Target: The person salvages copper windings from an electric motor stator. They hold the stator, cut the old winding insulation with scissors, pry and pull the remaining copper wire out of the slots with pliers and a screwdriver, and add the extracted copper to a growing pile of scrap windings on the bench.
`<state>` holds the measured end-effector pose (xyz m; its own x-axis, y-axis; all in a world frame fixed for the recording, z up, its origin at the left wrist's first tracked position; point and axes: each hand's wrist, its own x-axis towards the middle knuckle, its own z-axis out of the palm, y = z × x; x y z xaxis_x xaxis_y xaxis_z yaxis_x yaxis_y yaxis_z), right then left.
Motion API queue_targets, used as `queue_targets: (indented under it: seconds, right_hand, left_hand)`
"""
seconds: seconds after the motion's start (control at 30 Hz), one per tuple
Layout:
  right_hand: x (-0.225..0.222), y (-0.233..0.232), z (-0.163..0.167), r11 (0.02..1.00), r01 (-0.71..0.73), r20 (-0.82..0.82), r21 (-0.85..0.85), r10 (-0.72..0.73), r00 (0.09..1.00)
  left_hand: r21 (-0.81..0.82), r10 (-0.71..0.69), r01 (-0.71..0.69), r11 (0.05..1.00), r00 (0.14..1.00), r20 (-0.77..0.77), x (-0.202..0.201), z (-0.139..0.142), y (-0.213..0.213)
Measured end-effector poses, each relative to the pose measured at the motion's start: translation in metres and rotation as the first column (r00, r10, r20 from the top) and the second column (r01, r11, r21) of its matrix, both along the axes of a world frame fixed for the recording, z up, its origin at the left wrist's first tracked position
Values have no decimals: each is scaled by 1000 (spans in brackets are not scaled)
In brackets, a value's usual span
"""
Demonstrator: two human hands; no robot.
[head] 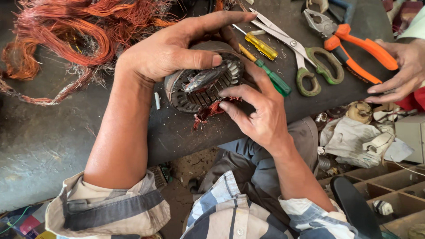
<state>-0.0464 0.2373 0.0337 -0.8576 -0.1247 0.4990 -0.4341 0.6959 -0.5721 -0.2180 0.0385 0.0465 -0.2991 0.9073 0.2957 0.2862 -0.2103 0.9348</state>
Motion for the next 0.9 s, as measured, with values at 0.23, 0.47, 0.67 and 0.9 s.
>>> queue_targets:
  seconds: [0.23,0.47,0.67,0.9]
  right_hand:
    - [2,0,-11,995,62,58,-83,-57,997]
    - [12,49,-10,961,272,-5,48,-272,962]
    - [16,105,13,760,443,-33,475,-487,873]
    - [16,111,35,730,301,63,613,-425,903]
  left_hand:
    - [4,19,-19,1000,1000,14,3,2,2]
    - [4,30,-31,1000,984,173,5,5,5]
    - [-24,80,-77,997,979,187,4,7,7]
    - [-18,89,-87,996,970,225,10,10,7]
